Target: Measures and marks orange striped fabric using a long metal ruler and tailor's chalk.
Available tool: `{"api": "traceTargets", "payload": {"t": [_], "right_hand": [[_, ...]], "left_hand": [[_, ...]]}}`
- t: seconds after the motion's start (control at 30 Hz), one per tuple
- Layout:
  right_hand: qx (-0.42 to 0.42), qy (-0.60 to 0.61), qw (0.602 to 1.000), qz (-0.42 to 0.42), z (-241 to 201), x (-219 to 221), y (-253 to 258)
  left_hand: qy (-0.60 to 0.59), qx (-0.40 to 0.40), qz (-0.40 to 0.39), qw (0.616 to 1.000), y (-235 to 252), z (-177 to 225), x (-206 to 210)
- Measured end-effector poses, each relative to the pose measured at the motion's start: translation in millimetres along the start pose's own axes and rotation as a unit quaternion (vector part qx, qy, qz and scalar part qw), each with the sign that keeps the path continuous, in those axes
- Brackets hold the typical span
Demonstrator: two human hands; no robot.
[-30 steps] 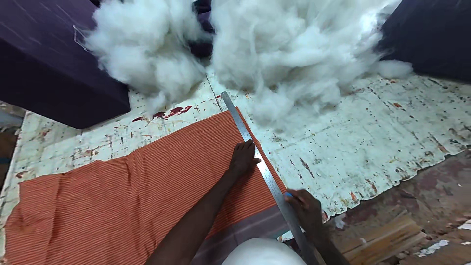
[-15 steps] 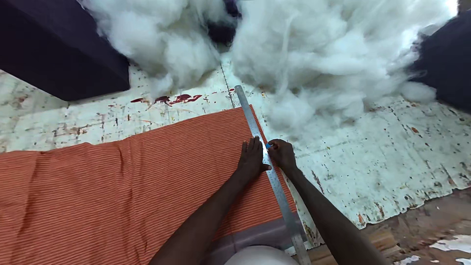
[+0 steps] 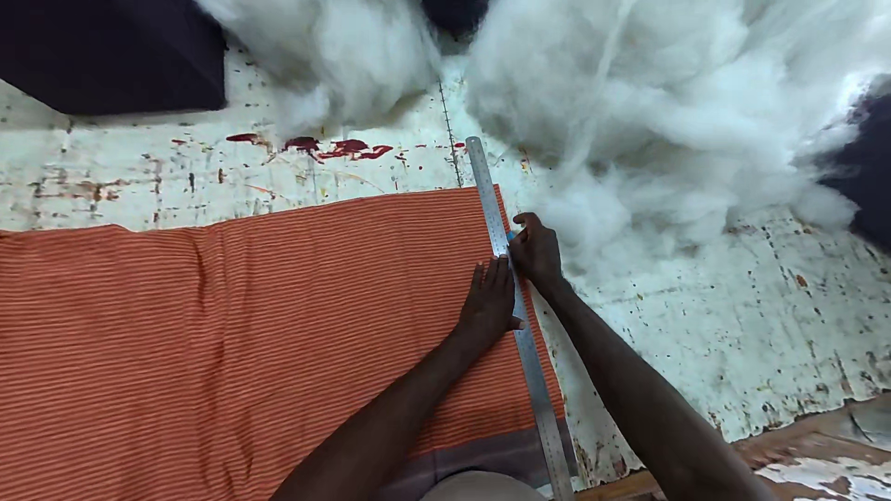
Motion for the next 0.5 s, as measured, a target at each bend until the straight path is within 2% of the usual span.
{"api": "traceTargets", "payload": {"t": [0.5], "right_hand": [[0.018,-0.023,1.000,-0.008,4.9,11.9,119.5]], "left_hand": [[-0.014,0.019,0.026,0.999,-5.9,0.5,-5.7]]}}
Point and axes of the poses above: each hand's wrist, its own y-axis towards the middle knuckle, its own x-axis out of the palm, z = x × y, the point moved 5 cm from there along y, towards the middle knuckle, and after that the axes turned 12 degrees about -x, right-handed, at the moved point
